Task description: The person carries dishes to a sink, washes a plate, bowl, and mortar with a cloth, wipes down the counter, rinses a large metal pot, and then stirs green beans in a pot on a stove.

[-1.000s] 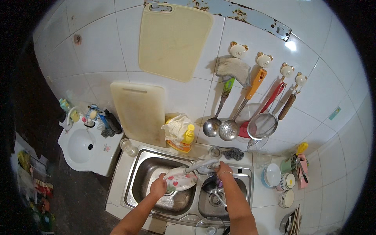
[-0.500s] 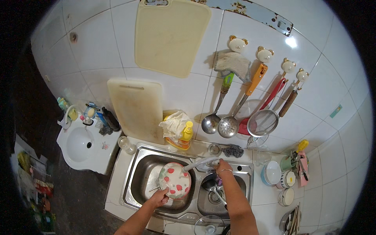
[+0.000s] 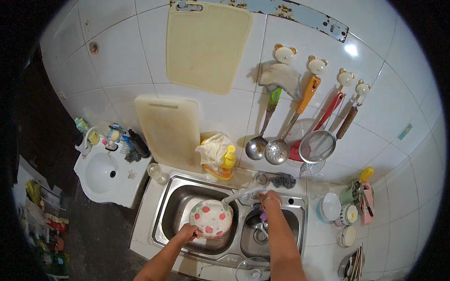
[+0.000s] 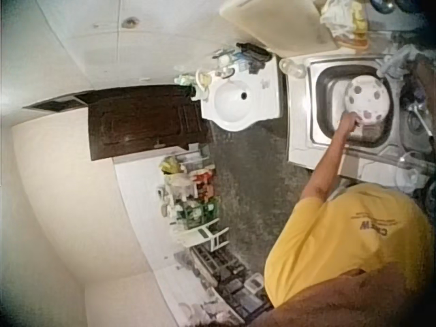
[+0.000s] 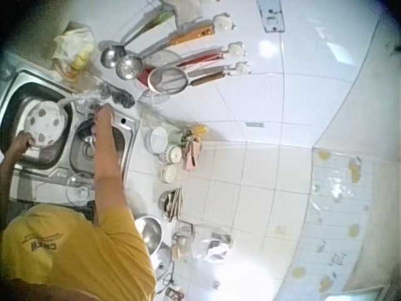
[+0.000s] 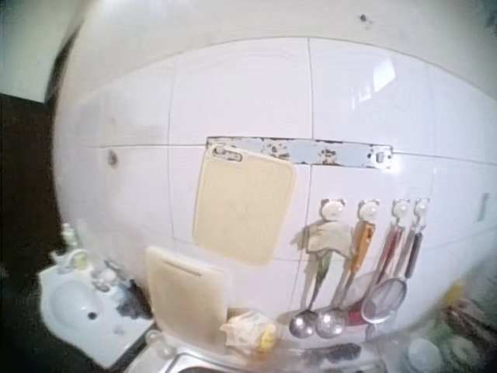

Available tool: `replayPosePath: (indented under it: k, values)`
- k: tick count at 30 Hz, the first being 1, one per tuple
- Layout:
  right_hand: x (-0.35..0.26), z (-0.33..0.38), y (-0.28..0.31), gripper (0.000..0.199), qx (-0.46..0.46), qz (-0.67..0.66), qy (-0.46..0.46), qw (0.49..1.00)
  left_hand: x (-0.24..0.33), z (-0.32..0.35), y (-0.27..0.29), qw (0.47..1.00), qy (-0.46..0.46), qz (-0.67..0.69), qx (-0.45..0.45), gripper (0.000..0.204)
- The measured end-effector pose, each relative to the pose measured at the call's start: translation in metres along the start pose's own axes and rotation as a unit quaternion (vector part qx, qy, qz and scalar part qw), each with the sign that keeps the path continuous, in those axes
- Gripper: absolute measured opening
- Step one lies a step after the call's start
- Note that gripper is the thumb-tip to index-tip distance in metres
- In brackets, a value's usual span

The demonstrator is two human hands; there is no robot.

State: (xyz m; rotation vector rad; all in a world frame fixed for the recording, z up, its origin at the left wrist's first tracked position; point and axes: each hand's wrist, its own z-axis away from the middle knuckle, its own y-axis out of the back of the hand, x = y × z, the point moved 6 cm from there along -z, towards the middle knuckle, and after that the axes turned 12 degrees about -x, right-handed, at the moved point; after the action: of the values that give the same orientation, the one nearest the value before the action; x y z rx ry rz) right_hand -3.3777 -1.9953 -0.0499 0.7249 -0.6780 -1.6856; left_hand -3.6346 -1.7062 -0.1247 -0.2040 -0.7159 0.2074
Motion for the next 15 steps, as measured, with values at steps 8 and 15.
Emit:
replayPosePath:
  k: [8, 15]
  values:
    - [0.016, -0.006, -0.022, 0.052, 0.054, -0.090, 0.068, 0.992, -0.017, -0.007, 0.055, 0.980, -0.133, -0.075, 0.129, 0.016]
    - [0.040, -0.008, -0.032, 0.052, 0.112, -0.103, 0.146, 0.978, -0.016, -0.018, 0.098, 0.976, 0.012, -0.007, 0.216, 0.013]
